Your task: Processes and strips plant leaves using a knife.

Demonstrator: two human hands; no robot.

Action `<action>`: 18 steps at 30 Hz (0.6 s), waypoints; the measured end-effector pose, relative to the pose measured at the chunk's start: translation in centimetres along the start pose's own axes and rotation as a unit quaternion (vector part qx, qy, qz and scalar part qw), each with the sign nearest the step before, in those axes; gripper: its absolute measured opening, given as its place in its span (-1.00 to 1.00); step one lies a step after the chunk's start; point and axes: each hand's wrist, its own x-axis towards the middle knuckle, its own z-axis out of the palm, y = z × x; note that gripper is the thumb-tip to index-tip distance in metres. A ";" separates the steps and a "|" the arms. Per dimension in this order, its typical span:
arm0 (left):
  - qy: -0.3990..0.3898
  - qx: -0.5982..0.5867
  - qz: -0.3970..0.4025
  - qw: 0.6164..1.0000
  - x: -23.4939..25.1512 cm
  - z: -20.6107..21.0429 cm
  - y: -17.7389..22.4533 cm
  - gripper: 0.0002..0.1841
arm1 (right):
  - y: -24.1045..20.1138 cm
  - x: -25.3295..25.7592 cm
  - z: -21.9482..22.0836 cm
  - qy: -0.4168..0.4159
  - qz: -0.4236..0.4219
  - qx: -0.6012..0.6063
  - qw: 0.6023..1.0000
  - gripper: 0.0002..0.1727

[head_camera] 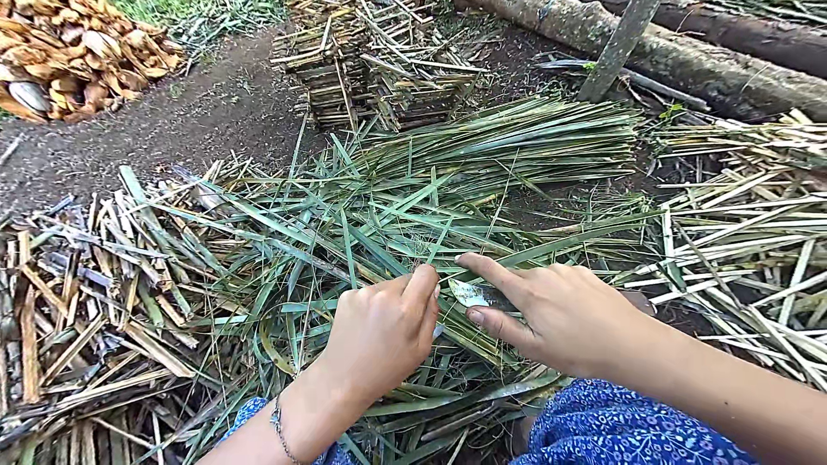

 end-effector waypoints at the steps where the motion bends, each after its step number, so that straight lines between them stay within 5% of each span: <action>1: 0.001 0.004 0.004 1.000 0.0 0.1 0.0 -0.73 | 0.2 0.0 0.1 0.001 -0.001 0.006 1.000 -0.18; 9: -0.001 0.017 0.033 0.999 0.2 0.6 -0.2 -0.73 | 1.0 0.3 -0.7 -0.052 0.040 0.034 0.997 -0.24; 18: 0.006 0.052 0.047 0.998 -0.1 -0.5 -1.8 -0.70 | 7.1 0.7 -0.9 0.046 0.163 0.078 0.983 -0.40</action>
